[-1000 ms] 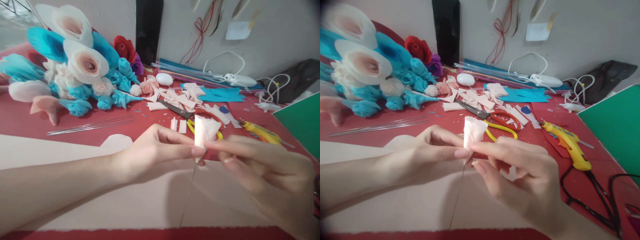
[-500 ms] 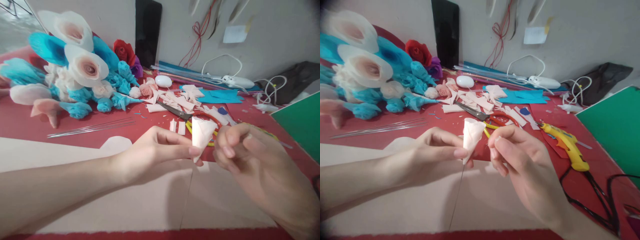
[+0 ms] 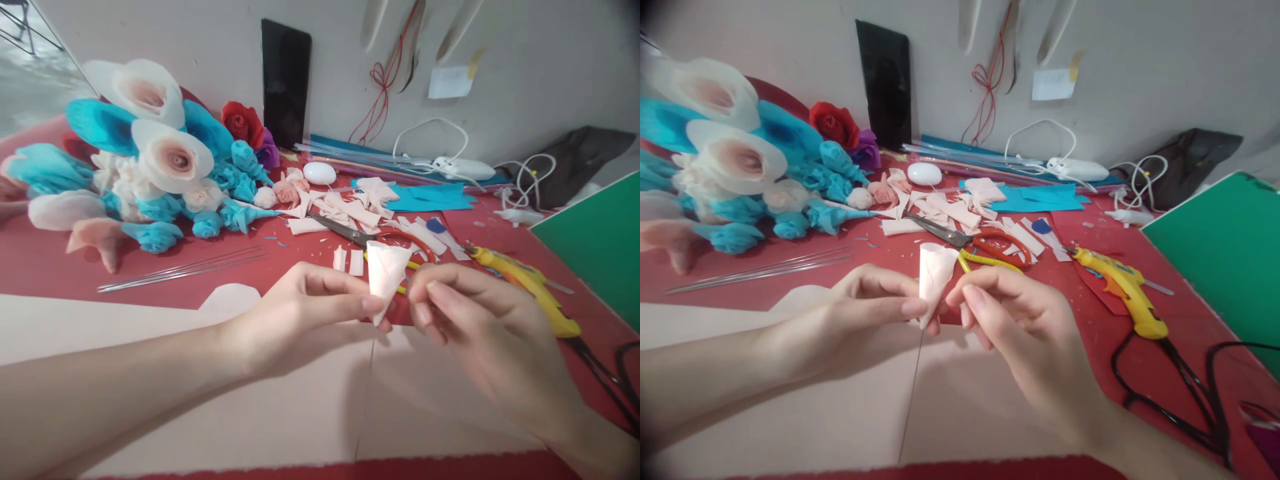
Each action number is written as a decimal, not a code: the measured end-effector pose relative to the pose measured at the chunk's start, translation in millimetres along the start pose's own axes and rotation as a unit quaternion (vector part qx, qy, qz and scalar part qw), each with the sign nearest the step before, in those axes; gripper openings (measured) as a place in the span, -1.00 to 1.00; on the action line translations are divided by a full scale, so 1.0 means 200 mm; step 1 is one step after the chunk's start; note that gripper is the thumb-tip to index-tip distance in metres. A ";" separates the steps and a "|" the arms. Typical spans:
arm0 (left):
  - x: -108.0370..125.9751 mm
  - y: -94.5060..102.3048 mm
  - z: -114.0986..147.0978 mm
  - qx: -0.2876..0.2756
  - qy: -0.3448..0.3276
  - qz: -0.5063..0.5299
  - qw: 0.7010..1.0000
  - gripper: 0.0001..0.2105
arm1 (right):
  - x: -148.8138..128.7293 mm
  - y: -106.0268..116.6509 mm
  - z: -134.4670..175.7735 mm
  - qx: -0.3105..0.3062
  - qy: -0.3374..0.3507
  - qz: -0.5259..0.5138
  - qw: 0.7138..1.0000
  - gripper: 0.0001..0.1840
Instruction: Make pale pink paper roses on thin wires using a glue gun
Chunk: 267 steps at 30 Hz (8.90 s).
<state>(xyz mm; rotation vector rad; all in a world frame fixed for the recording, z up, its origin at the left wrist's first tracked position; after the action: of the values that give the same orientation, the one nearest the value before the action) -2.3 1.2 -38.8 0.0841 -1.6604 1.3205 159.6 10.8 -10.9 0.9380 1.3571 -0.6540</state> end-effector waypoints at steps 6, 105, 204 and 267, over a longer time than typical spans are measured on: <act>0.01 0.00 0.00 0.014 0.007 0.000 1.000 -0.88 | -0.01 -0.01 -0.01 -0.017 0.007 -0.008 1.000 -0.84; 0.01 -0.01 0.00 0.003 0.004 0.013 1.000 -0.85 | -0.04 0.00 0.04 0.046 0.044 0.063 0.996 -0.74; 0.01 0.01 0.00 0.068 -0.004 -0.043 0.997 -0.86 | -0.02 0.02 -0.01 0.044 0.035 -0.033 0.998 -0.87; 0.01 0.00 0.00 0.043 -0.014 -0.013 0.999 -0.85 | -0.01 0.01 -0.01 -0.028 0.013 -0.111 0.993 -0.81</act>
<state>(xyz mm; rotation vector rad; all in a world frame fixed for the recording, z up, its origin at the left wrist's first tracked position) -4.0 2.1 -37.5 0.1749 -1.6200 1.3776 160.1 13.6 -9.1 0.7600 1.5089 -0.7698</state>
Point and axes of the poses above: each hand's wrist, its own z-axis away from the middle knuckle, its own y-axis out of the back of the hand, x = y × z, the point moved 2 cm from there along -z, towards the middle knuckle, and after that the axes turned 9 degrees about -x, right-handed, at the moved point
